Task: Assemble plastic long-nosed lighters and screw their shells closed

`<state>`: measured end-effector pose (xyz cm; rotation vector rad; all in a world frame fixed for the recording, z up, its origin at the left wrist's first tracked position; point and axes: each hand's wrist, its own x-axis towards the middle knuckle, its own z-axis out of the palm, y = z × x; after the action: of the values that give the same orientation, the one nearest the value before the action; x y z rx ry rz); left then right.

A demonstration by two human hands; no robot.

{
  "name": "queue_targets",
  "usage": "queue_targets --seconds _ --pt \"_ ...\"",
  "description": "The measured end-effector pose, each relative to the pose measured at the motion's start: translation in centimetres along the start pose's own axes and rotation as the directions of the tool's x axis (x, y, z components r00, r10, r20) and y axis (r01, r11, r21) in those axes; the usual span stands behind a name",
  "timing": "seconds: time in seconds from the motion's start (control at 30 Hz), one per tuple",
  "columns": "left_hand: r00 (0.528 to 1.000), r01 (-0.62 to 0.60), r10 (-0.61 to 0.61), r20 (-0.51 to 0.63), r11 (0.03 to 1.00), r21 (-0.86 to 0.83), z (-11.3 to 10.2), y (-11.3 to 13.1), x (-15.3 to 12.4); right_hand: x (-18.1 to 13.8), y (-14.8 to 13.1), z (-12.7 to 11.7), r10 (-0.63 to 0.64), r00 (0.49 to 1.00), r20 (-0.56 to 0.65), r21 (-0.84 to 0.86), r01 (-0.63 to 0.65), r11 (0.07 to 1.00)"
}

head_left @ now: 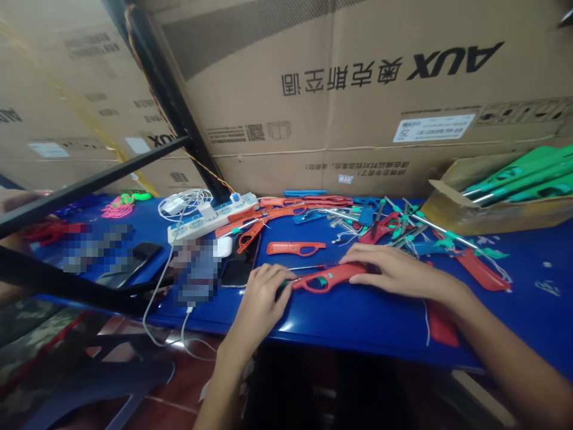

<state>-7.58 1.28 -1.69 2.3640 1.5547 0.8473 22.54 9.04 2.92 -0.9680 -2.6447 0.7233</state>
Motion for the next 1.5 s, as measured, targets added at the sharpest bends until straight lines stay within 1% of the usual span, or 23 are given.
queue_targets --seconds 0.27,0.43,0.57,0.73,0.97,1.2,1.3,1.5 --pt "1.000 0.012 -0.012 -0.010 0.999 0.040 -0.2 0.8 0.0 -0.2 -0.3 0.6 0.015 0.992 -0.125 -0.149 -0.034 0.988" --pt "1.000 -0.001 0.001 -0.017 1.000 0.029 0.0 0.4 0.0 -0.2 -0.2 0.7 -0.015 0.996 -0.089 -0.177 -0.001 0.984" --pt "1.000 -0.011 0.011 0.009 1.000 0.019 0.0 0.2 0.0 -0.2 -0.3 0.7 0.012 0.998 -0.054 -0.178 -0.022 0.984" --pt "1.000 -0.014 0.014 0.010 1.000 0.021 0.0 0.2 0.1 -0.2 -0.2 0.8 0.029 0.999 -0.036 -0.146 -0.034 0.989" --pt "0.999 -0.039 0.039 -0.006 0.999 0.029 0.2 -0.1 0.1 -0.2 -0.2 0.8 0.025 0.999 -0.043 -0.155 -0.031 0.987" --pt "0.999 -0.038 0.038 -0.005 0.999 0.027 0.2 0.0 0.1 -0.2 -0.2 0.8 0.035 0.999 -0.021 -0.163 -0.038 0.986" --pt "0.999 -0.046 0.046 -0.004 0.998 0.030 0.3 -0.1 0.1 -0.3 0.0 0.9 0.027 0.999 -0.017 -0.141 -0.029 0.990" --pt "0.999 -0.042 0.043 -0.010 0.999 0.025 0.3 -0.1 0.2 -0.1 0.1 1.1 0.001 0.999 -0.048 -0.099 -0.006 0.995"
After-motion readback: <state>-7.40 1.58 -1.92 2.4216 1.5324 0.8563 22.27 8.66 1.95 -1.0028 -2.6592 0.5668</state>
